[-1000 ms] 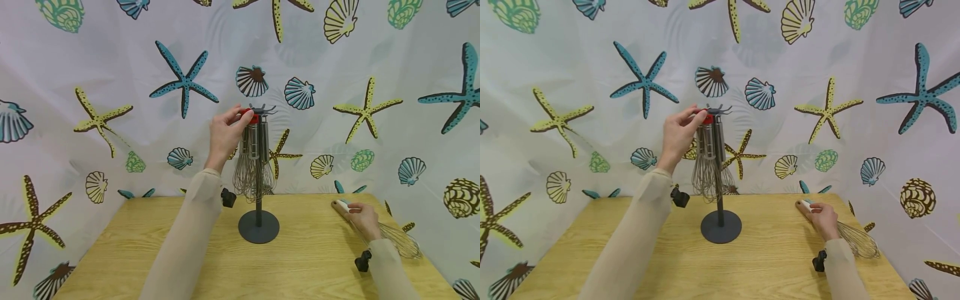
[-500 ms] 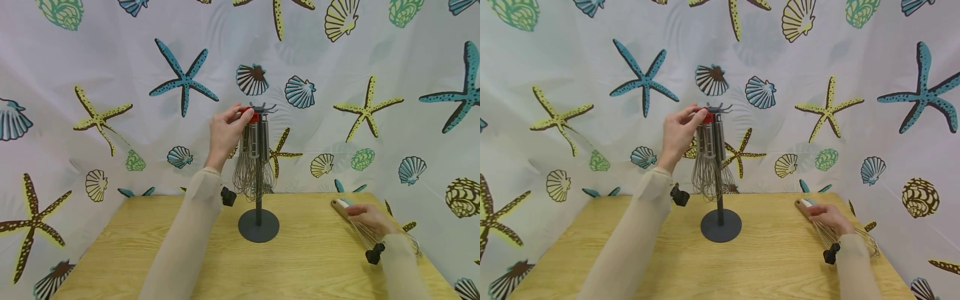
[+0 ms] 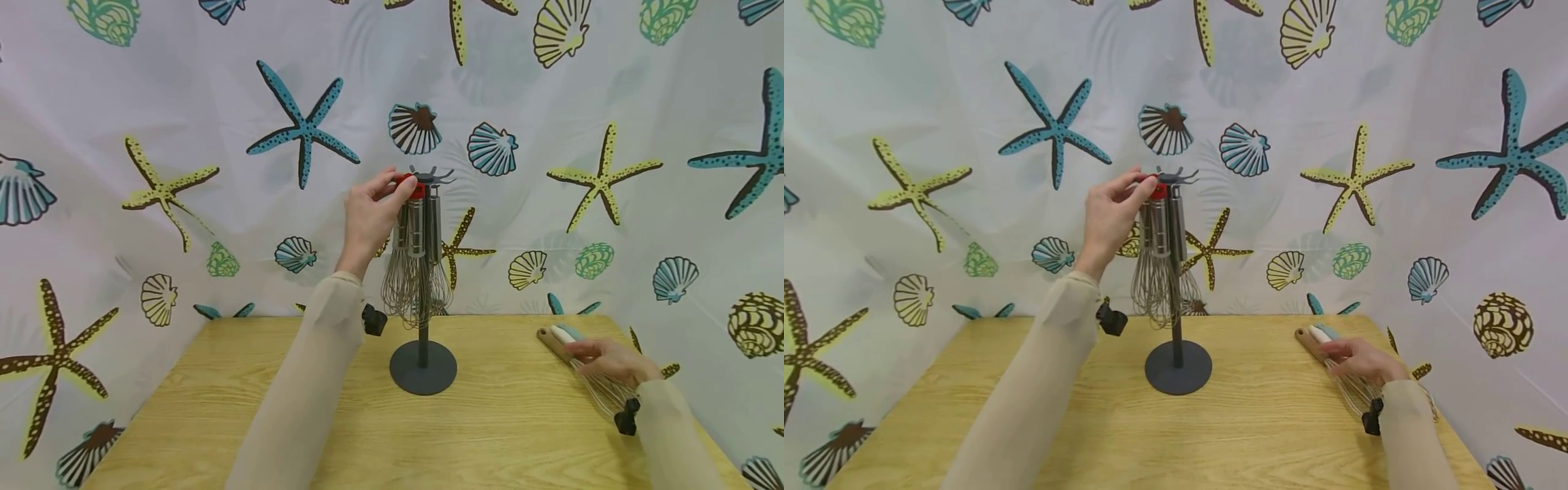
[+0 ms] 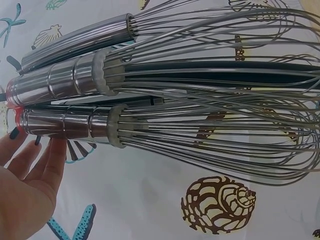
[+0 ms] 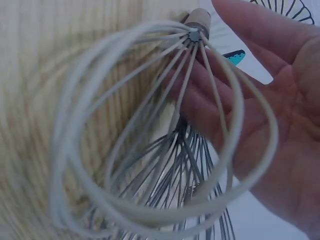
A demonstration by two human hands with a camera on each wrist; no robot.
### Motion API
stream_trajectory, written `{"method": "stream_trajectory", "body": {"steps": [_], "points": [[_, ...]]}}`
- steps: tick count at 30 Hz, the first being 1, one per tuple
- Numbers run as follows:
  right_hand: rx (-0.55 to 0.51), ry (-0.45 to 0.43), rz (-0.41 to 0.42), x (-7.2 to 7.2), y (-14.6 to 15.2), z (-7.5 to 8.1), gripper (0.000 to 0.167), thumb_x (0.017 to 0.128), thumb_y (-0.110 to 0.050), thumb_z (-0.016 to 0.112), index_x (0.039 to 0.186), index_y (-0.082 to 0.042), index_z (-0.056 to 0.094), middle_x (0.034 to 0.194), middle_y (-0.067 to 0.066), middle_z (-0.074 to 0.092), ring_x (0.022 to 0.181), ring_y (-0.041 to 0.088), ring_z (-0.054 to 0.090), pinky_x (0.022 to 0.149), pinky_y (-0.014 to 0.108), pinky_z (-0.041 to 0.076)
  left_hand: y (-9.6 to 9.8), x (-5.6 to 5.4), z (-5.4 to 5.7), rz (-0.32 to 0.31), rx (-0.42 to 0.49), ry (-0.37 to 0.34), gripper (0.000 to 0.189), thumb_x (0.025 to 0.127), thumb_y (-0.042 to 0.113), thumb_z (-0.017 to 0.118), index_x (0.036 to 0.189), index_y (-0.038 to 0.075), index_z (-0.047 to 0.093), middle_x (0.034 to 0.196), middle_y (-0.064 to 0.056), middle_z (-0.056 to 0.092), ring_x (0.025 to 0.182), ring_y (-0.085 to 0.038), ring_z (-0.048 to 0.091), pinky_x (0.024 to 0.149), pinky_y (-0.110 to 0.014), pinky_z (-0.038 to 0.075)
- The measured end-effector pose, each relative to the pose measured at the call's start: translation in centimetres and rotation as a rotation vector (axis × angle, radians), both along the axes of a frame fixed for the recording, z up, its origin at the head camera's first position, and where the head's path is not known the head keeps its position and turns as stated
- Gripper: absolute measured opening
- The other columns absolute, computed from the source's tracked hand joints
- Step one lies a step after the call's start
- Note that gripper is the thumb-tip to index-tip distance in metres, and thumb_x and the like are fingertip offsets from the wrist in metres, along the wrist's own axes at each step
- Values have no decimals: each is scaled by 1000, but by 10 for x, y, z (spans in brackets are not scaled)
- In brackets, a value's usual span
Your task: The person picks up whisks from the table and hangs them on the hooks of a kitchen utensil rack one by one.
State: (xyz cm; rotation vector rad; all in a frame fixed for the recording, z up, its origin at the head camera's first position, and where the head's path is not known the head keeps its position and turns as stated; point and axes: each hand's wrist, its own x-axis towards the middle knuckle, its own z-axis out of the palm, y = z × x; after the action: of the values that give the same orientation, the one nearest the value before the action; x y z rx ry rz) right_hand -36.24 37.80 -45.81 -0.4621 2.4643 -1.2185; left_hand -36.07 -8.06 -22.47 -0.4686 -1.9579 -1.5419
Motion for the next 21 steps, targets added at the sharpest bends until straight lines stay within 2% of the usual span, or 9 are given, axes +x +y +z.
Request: {"method": "stream_trajectory", "body": {"steps": [3,12,21], "points": [[12,2,14,1,0,-2,62,91,-11,68,143,8,42,147,35,38,136,54,34,100,52,48,0,1,0,0,4,-2,46,88,49,69,122,18,71,143,5,55,120,-11,62,98,-33,52],[-64,-11,11,0,3,-12,60,89,-4,67,142,11,41,147,37,36,138,54,29,99,48,50,1,2,0,-9,6,-8,45,88,48,69,122,18,71,144,4,55,120,-12,62,97,-33,53],[-64,17,-50,0,-3,-6,60,93,-7,64,147,5,39,150,33,36,136,50,37,96,47,52,1,0,0,-8,16,1,45,89,47,70,122,17,71,144,3,55,121,-13,61,96,-33,53]]}}
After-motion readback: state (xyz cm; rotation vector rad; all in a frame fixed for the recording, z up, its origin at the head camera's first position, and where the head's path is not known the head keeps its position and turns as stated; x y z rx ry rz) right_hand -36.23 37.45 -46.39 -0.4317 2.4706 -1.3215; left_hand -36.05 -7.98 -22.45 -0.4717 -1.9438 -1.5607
